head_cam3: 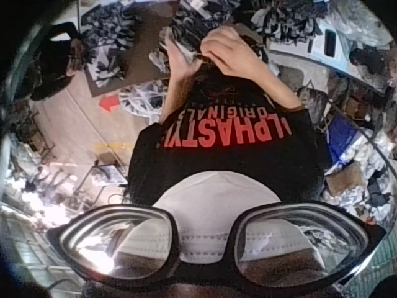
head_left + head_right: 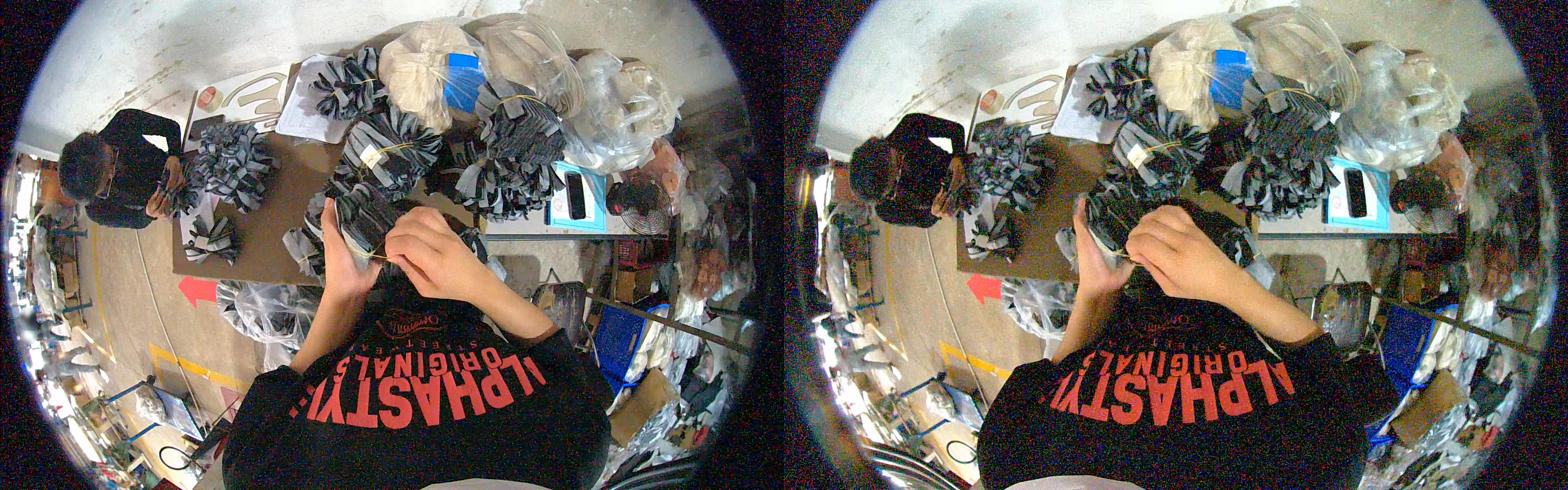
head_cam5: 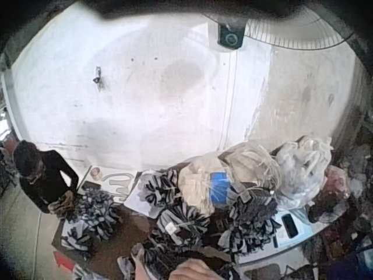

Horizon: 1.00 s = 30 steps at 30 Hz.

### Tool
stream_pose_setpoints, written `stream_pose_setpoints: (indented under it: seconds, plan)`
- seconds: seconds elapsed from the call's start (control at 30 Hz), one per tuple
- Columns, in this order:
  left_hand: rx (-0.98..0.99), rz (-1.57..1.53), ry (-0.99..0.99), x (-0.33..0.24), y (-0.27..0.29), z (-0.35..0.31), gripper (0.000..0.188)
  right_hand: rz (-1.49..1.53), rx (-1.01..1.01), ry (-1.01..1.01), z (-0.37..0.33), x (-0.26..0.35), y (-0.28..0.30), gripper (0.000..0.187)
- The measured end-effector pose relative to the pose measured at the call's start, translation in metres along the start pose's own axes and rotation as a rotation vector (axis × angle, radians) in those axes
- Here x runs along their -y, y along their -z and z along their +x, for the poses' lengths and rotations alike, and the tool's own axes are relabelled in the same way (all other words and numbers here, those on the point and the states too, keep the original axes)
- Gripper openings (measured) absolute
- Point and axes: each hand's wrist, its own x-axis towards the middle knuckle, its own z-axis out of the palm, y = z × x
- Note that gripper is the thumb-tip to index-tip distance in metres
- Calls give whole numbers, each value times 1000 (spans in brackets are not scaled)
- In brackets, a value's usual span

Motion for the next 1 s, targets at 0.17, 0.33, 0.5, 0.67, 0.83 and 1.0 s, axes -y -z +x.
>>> stream_pose_setpoints:
  seconds: [0.17, 0.33, 0.5, 0.67, 0.83, 1.0]
  plan:
    - [-107, 166, -58, -1, -2, -2, 57, 97, 166, 10, 8, 4, 11, 19]
    - [-117, 649, -339, 2, -1, -7, 46, 406, 10, -257, 7, 10, 16, 11]
    - [-40, 857, -347, 5, -2, -16, 39, 632, -315, -459, 3, 3, 11, 9]
    - [54, 432, -144, -1, -2, -24, 50, 752, -511, -600, 0, -26, 17, 17]
    - [277, -213, 293, -14, 14, -19, 61, 1328, -617, -512, -17, -37, 2, 18]
    - [55, -61, 153, -17, 7, -9, 58, 516, 140, -63, -3, -1, 30, 9]
